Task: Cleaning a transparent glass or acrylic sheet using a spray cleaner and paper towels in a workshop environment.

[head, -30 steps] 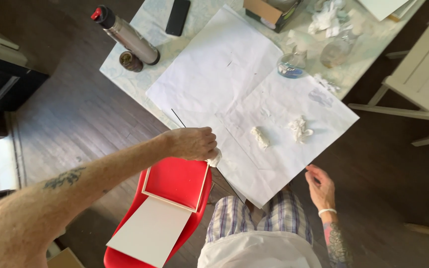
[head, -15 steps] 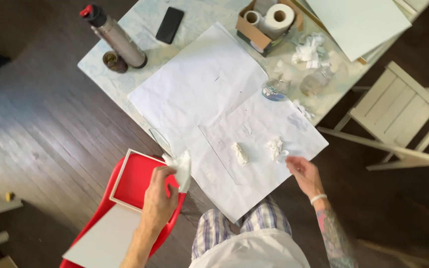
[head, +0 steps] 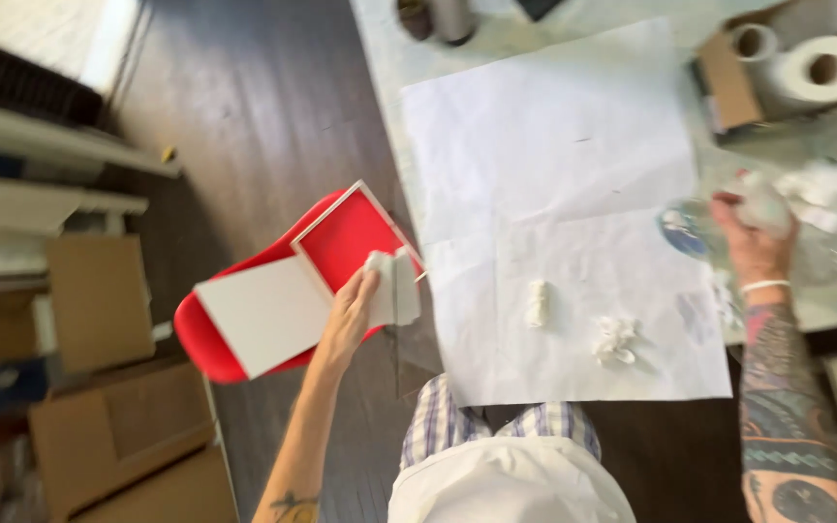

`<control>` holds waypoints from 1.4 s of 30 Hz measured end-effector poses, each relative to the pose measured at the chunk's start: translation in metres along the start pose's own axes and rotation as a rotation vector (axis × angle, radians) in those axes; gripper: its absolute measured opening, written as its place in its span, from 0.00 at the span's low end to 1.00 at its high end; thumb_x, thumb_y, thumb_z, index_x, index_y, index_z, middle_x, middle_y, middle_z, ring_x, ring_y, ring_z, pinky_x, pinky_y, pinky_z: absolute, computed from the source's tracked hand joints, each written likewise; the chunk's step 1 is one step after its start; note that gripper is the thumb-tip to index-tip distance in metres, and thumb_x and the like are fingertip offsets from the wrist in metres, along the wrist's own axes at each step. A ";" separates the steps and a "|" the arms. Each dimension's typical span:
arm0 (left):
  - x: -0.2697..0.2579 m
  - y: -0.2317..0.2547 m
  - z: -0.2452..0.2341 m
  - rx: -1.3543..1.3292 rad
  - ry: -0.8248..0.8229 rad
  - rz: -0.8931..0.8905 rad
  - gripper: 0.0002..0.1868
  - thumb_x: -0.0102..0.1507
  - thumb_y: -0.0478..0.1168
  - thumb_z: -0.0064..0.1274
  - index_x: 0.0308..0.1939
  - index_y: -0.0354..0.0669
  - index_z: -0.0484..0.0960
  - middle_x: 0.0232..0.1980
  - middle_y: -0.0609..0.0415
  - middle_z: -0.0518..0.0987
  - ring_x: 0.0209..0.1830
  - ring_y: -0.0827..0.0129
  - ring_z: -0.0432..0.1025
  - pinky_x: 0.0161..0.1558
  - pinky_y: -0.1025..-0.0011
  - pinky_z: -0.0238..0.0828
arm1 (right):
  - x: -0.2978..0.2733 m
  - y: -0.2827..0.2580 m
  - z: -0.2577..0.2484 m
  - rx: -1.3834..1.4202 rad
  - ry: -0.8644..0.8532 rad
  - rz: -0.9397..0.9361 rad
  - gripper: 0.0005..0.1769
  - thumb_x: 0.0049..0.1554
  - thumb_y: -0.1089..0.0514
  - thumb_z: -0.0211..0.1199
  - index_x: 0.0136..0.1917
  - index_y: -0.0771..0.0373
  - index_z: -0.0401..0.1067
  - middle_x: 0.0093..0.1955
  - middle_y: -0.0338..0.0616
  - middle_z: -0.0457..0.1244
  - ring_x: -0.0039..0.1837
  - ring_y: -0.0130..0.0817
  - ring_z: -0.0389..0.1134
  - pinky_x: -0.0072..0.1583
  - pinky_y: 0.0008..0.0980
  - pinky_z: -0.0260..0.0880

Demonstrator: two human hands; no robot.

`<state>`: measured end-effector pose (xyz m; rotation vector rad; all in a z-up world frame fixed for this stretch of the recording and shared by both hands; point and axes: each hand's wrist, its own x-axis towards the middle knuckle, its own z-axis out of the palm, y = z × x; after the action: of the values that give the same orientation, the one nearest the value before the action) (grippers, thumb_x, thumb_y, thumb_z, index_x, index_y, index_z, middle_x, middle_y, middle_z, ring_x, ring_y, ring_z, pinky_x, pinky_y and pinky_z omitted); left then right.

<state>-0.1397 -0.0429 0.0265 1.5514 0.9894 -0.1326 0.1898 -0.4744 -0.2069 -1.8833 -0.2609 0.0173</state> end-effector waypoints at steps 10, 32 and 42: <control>-0.003 -0.038 -0.003 -0.329 0.053 -0.245 0.27 0.70 0.57 0.38 0.56 0.41 0.82 0.48 0.53 0.83 0.43 0.70 0.76 0.40 0.73 0.70 | -0.026 -0.102 0.030 -0.147 -0.243 -0.083 0.13 0.69 0.57 0.67 0.65 0.61 0.74 0.57 0.43 0.67 0.52 0.34 0.64 0.60 0.35 0.66; -0.015 -0.031 -0.009 -0.497 -0.191 -0.076 0.53 0.66 0.76 0.24 0.77 0.35 0.61 0.74 0.28 0.65 0.74 0.32 0.60 0.68 0.40 0.62 | -0.161 -0.188 0.110 0.203 -0.902 -0.194 0.09 0.50 0.55 0.74 0.43 0.58 0.78 0.36 0.46 0.74 0.39 0.38 0.77 0.47 0.38 0.75; -0.015 -0.029 -0.006 -0.490 -0.147 -0.137 0.53 0.66 0.76 0.23 0.77 0.35 0.58 0.76 0.29 0.63 0.76 0.33 0.58 0.69 0.43 0.60 | -0.180 -0.147 0.047 0.052 -0.807 -0.071 0.08 0.45 0.57 0.77 0.35 0.58 0.78 0.28 0.43 0.72 0.31 0.37 0.75 0.43 0.35 0.76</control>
<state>-0.1707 -0.0479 0.0154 1.0135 0.9271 -0.0893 -0.0178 -0.4206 -0.1050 -1.7308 -0.8620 0.7368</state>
